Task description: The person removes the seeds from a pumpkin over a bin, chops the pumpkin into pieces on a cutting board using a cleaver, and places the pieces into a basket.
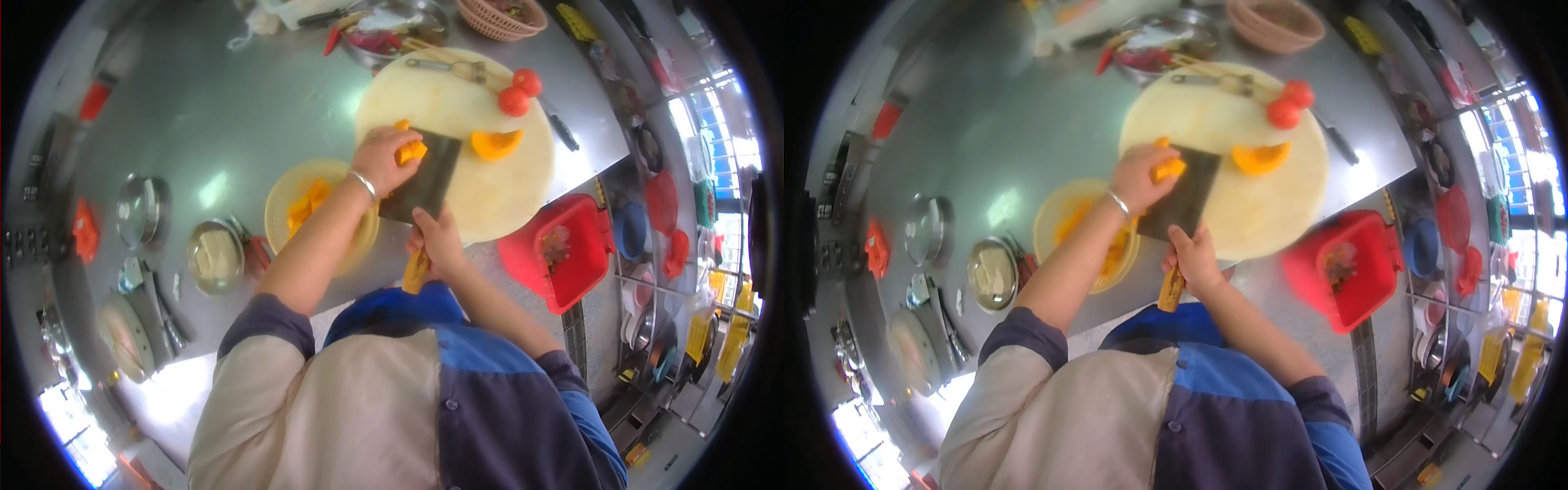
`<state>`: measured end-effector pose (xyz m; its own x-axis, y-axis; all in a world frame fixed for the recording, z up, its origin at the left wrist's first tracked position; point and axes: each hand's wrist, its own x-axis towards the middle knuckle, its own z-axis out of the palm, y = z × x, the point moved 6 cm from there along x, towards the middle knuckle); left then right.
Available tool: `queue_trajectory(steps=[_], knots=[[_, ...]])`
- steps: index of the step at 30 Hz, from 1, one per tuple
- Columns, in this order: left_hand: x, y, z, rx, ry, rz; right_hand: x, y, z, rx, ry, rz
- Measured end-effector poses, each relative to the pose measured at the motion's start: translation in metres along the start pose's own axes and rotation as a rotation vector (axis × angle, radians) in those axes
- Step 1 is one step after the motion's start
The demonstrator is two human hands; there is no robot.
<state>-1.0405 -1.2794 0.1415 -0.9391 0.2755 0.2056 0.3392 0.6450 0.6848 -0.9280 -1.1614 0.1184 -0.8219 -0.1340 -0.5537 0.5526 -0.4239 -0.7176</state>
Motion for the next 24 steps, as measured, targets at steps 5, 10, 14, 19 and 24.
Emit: queue_trajectory(steps=[5, 10, 14, 19, 24], knots=[[-0.069, -0.023, -0.071, -0.047, 0.190, -0.114, -0.023, 0.008, 0.046, -0.214, -0.209, 0.082], [-0.137, -0.072, -0.075, 0.087, -0.046, -0.225, -0.026, -0.028, 0.020, -0.413, -0.145, -0.039], [-0.118, -0.056, -0.082, 0.308, -0.080, -0.220, -0.043, -0.084, -0.026, -0.385, 0.017, -0.203], [-0.060, 0.009, -0.029, 0.166, -0.113, -0.024, -0.070, -0.126, -0.090, -0.298, 0.271, -0.301], [0.021, 0.044, 0.055, -0.144, -0.074, -0.097, -0.090, -0.144, -0.139, -0.286, 0.409, -0.344]])
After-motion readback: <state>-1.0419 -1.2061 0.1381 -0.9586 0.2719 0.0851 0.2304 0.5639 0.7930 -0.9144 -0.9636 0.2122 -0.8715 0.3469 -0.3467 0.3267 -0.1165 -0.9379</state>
